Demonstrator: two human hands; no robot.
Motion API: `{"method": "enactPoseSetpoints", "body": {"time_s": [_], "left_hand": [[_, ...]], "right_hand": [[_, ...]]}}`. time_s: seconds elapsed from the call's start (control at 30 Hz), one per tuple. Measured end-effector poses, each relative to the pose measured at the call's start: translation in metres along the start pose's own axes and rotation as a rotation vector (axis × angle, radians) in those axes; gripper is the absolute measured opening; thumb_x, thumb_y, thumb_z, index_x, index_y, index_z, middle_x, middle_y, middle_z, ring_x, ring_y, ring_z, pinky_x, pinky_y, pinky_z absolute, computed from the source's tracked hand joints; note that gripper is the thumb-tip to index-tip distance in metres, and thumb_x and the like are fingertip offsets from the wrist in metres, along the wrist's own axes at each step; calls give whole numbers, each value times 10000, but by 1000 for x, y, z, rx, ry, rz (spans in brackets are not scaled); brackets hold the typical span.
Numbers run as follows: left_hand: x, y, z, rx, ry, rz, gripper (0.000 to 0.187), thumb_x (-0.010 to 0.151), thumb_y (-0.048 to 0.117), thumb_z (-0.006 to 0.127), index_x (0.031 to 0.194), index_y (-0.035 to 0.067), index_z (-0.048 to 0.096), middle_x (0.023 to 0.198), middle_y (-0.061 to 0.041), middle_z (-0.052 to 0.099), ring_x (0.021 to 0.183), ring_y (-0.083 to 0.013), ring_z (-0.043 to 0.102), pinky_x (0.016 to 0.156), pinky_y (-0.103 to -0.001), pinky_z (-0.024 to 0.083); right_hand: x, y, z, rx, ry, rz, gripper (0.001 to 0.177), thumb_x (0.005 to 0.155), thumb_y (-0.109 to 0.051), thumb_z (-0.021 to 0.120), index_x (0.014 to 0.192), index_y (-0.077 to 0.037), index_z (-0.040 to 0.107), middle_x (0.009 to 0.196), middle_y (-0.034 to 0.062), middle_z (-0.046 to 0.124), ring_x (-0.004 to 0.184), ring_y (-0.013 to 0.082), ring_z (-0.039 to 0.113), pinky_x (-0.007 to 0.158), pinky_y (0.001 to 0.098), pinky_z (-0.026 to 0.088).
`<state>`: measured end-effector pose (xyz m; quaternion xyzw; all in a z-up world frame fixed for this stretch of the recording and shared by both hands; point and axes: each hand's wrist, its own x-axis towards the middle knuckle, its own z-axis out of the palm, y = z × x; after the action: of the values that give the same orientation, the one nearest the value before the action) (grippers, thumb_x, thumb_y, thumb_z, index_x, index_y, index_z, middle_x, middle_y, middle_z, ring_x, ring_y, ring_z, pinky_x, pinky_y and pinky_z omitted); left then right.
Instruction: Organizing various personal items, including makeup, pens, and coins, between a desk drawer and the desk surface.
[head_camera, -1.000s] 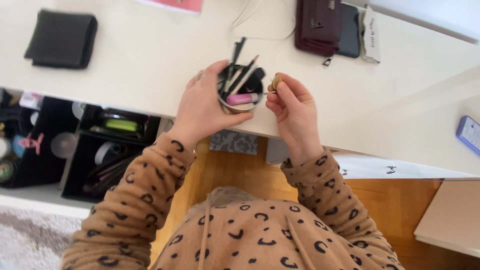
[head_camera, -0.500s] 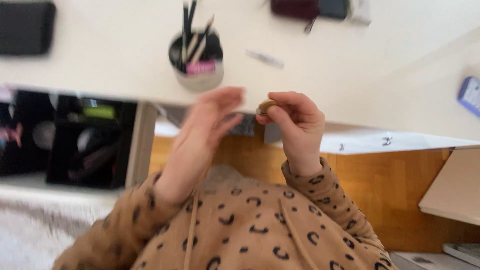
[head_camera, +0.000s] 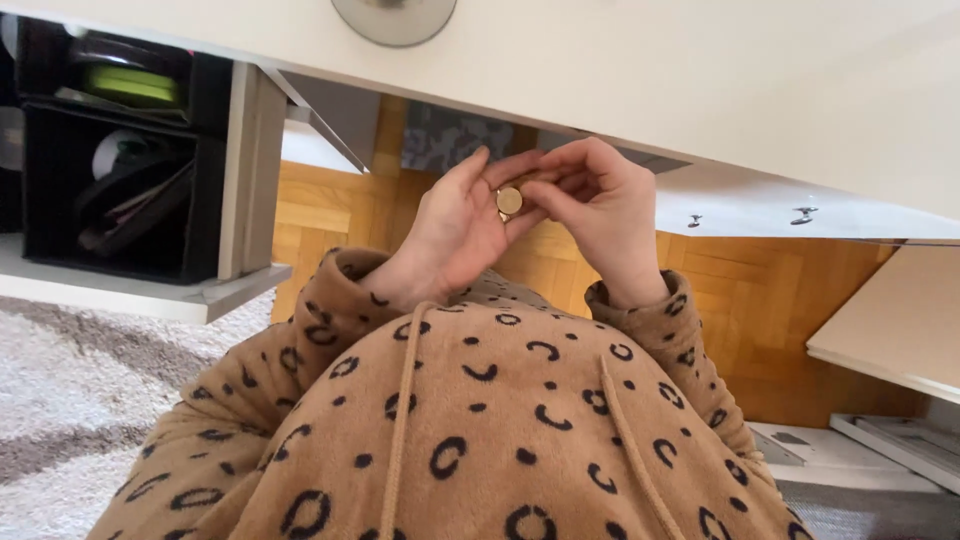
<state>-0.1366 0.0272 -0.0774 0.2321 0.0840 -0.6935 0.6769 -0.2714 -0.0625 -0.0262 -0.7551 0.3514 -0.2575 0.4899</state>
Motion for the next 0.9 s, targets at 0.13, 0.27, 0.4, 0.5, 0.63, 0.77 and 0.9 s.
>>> {"method": "enactPoseSetpoints", "body": {"time_s": [0.13, 0.27, 0.4, 0.5, 0.63, 0.77, 0.9], "left_hand": [[-1, 3, -9, -2, -26, -36, 606, 1070, 444, 398, 1420, -17, 576, 1327, -224, 662, 1193, -357, 673, 1106, -494, 523], [-5, 5, -11, 0, -47, -22, 610, 1070, 448, 378, 1431, -3, 574, 1357, -209, 655, 1213, -348, 665, 1123, -490, 504], [-6, 7, -11, -29, -51, -24, 601, 1065, 406, 376, 1456, -20, 541, 1443, -228, 590, 1275, -393, 615, 1132, -509, 479], [-10, 10, -9, -52, -48, -18, 602, 1047, 369, 366, 1465, -36, 520, 1470, -264, 556, 1316, -421, 578, 1152, -524, 460], [-12, 10, -9, -80, -69, -12, 603, 1016, 320, 360, 1474, -48, 496, 1491, -296, 523, 1351, -443, 544, 1172, -536, 442], [-9, 10, -12, -61, -75, -13, 613, 1000, 307, 366, 1492, -39, 485, 1512, -284, 509, 1354, -432, 540, 1166, -530, 443], [-11, 12, -11, -81, -87, -1, 640, 971, 283, 378, 1517, -44, 444, 1545, -294, 463, 1375, -448, 510, 1174, -545, 431]], "right_hand": [[0, 12, 1, 130, 6, 75, 144, 931, -6, 812, 1045, -11, 724, 860, 140, 743, 679, 180, 743, 632, 286, 650], [-2, 10, 2, 176, -26, 86, 118, 964, 41, 714, 1076, 5, 716, 911, 156, 741, 715, 196, 738, 656, 309, 658], [-6, 16, 3, 178, -19, -37, 250, 968, 81, 682, 1206, 7, 665, 1080, 152, 712, 789, 229, 743, 685, 333, 664], [-10, 11, -1, 87, 25, -156, 278, 980, 95, 690, 1241, 20, 634, 1149, 150, 661, 854, 265, 743, 730, 371, 661], [-9, 12, -5, 18, 67, -248, 295, 961, 119, 735, 1223, 43, 623, 1080, 147, 619, 865, 317, 753, 738, 406, 659], [-8, 4, -1, -22, 79, -241, 321, 922, 103, 788, 1199, 13, 653, 1007, 109, 621, 871, 278, 753, 713, 367, 653], [-7, 8, 0, -50, 81, -247, 324, 909, 106, 803, 1187, 17, 662, 977, 110, 620, 868, 283, 756, 692, 358, 645]]}}
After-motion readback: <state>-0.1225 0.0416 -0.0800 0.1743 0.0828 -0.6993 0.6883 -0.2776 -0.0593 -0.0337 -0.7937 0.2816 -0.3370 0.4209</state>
